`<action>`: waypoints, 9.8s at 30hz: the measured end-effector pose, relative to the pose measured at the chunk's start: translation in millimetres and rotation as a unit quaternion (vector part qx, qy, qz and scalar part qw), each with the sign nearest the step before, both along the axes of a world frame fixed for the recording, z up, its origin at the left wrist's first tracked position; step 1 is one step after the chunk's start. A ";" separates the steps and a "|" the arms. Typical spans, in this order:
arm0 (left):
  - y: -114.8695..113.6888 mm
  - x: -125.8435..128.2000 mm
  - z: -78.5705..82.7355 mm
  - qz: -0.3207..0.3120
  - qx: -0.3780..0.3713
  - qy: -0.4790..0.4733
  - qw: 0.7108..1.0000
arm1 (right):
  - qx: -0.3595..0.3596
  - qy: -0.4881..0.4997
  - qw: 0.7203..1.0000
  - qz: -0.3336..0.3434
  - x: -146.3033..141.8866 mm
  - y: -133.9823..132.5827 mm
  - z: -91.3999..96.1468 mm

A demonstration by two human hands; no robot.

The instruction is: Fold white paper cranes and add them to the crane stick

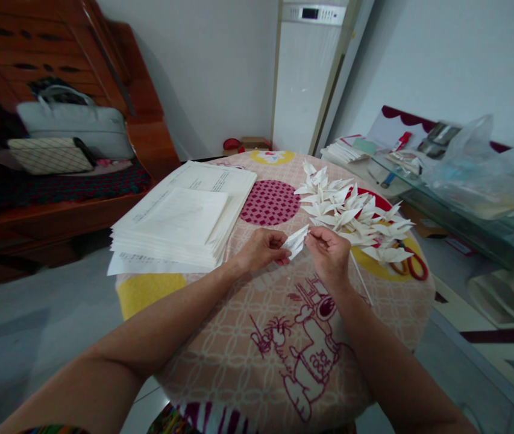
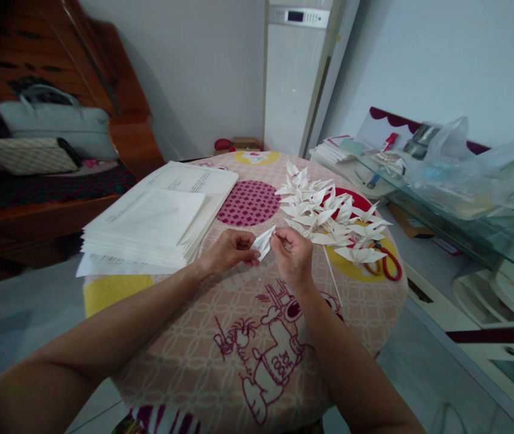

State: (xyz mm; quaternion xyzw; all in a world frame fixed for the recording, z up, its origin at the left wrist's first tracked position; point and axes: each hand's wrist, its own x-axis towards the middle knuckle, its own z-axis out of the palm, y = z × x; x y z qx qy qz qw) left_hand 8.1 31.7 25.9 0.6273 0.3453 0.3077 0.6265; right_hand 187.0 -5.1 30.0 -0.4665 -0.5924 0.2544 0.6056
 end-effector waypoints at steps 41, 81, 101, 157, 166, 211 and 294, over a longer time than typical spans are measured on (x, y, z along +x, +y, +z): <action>4.4 -4.1 1.9 -0.060 -0.020 -0.031 0.997 | -0.012 0.090 0.994 0.061 -0.9 0.2 3.8; 9.1 -9.3 4.7 -0.037 -0.125 -0.074 0.989 | -0.188 0.131 0.970 0.082 -0.4 3.9 9.3; 6.2 -7.3 8.6 -0.037 -0.058 -0.047 0.997 | -0.174 0.159 0.971 0.042 -4.4 2.5 6.0; -7.1 8.8 -2.3 0.146 0.114 -0.097 0.978 | 0.109 -0.153 0.982 -0.014 -14.2 -6.5 -0.8; -8.1 11.4 -1.8 0.153 0.117 -0.088 0.977 | 0.091 -0.139 0.986 -0.017 -12.5 -2.9 -7.6; -22.6 9.3 11.1 0.207 0.173 -0.137 0.953 | 0.107 -0.016 0.992 -0.059 -20.0 -14.0 6.9; -11.5 23.6 1.2 0.294 0.095 -0.054 0.950 | -0.079 0.200 0.974 -0.069 -24.7 4.4 -12.7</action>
